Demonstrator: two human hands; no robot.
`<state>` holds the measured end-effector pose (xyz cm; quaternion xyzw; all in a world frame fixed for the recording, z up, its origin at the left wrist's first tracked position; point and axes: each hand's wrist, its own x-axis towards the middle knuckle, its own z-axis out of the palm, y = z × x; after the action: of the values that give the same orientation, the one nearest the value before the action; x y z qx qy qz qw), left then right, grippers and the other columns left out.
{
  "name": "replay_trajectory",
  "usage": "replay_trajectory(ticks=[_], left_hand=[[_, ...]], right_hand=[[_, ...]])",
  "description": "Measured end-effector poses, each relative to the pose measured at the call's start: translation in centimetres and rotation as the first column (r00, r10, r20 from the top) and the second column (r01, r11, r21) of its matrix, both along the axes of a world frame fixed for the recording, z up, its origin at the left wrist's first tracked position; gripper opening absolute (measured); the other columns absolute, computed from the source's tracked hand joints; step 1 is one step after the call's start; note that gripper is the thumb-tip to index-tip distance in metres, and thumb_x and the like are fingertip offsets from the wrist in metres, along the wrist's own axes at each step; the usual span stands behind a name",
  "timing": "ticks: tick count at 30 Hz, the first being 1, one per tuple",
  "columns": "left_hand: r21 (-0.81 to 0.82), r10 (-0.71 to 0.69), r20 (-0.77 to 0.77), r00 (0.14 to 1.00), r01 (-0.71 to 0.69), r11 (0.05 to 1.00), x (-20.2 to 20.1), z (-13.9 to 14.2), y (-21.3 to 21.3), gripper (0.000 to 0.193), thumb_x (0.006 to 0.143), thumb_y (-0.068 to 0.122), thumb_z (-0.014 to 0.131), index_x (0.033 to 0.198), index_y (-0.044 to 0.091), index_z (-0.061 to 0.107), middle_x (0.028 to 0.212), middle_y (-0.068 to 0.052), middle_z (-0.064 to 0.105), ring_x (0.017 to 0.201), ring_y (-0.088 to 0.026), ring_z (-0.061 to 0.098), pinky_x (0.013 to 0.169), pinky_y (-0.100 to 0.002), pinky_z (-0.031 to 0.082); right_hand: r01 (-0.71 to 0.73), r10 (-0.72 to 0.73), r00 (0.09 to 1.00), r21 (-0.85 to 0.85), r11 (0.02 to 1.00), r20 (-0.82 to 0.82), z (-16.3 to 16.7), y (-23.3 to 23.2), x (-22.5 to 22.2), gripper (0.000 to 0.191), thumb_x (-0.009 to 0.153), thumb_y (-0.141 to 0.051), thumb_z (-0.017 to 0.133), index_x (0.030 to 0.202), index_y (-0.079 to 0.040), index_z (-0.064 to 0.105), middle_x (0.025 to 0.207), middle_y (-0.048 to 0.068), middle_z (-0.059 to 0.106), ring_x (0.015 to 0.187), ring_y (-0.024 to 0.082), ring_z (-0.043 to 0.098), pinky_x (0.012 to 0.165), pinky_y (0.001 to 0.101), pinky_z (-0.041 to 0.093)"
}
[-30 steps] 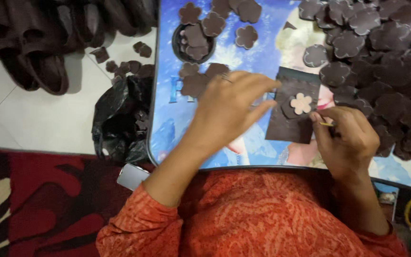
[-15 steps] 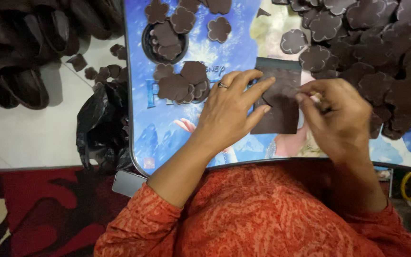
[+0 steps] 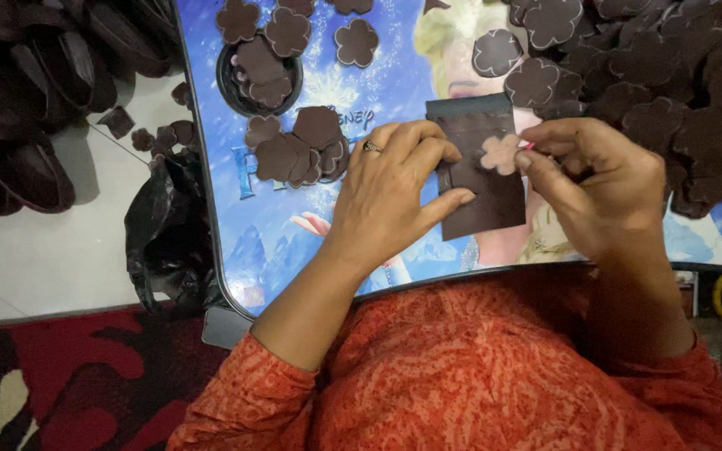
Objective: The person sits at a table covered with dark flower-shaped cutouts and assembles small flower appliqués. They hold a light flower piece on a dark backing rectangle, use a small stick to apply adhesive between the layers, press the pieces together, and set finished flowers aside with the pile of cutouts.
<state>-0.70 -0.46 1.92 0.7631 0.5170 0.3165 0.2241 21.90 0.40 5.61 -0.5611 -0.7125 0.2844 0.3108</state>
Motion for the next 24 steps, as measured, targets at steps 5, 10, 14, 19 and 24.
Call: replay_trajectory(ticks=[5,10,14,19,24], left_hand=[[0.024,-0.029,0.039,0.999,0.028,0.999,-0.3,0.0,0.1,0.043,0.081,0.035,0.085,0.114,0.013,0.069,0.122,-0.003,0.062,0.122,-0.029,0.056,0.103,-0.045,0.045],[-0.017,-0.034,0.053,0.998,0.035,0.999,-0.5,-0.1,0.0,0.036,0.083,0.027,0.082,0.114,0.015,0.069,0.125,-0.003,0.062,0.123,-0.028,0.055,0.103,-0.046,0.044],[-0.031,-0.041,0.067,0.997,0.043,0.999,-0.7,-0.1,-0.1,0.034,0.084,0.023,0.079,0.116,0.015,0.070,0.126,-0.003,0.062,0.124,-0.028,0.055,0.103,-0.046,0.044],[-0.058,-0.041,0.072,0.997,0.045,0.997,-0.7,0.0,-0.1,0.035,0.083,0.023,0.079,0.115,0.014,0.070,0.126,-0.003,0.061,0.124,-0.029,0.055,0.100,-0.046,0.044],[-0.057,-0.050,0.087,0.995,0.055,0.997,-0.9,-0.1,-0.1,0.034,0.084,0.019,0.076,0.117,0.013,0.069,0.128,-0.003,0.061,0.125,-0.029,0.055,0.102,-0.045,0.045]], right_hand=[[-0.032,0.030,0.999,-0.113,0.993,-0.023,-0.5,0.5,-0.5,0.020,0.099,-0.006,0.078,0.118,-0.001,0.075,0.097,0.004,0.076,0.079,0.003,0.063,0.066,0.0201,0.051],[-0.070,0.065,0.997,-0.142,0.987,-0.042,-0.7,0.6,-1.0,0.018,0.098,-0.005,0.077,0.115,-0.001,0.075,0.095,0.005,0.076,0.081,0.004,0.066,0.068,0.0204,0.053],[-0.083,0.085,0.996,-0.128,0.988,0.010,-0.8,0.7,-1.4,0.017,0.097,-0.004,0.077,0.113,0.000,0.075,0.095,0.007,0.077,0.079,0.005,0.068,0.065,0.0215,0.054],[-0.088,0.094,0.994,-0.091,0.992,0.064,-0.5,0.7,-1.6,0.018,0.096,-0.004,0.078,0.113,-0.001,0.076,0.095,0.008,0.076,0.078,0.008,0.069,0.064,0.0235,0.053],[-0.096,0.104,0.987,-0.071,0.993,0.120,-0.4,0.7,-1.7,0.019,0.095,-0.005,0.080,0.113,-0.003,0.078,0.093,0.009,0.076,0.074,0.010,0.069,0.061,0.0252,0.052]])
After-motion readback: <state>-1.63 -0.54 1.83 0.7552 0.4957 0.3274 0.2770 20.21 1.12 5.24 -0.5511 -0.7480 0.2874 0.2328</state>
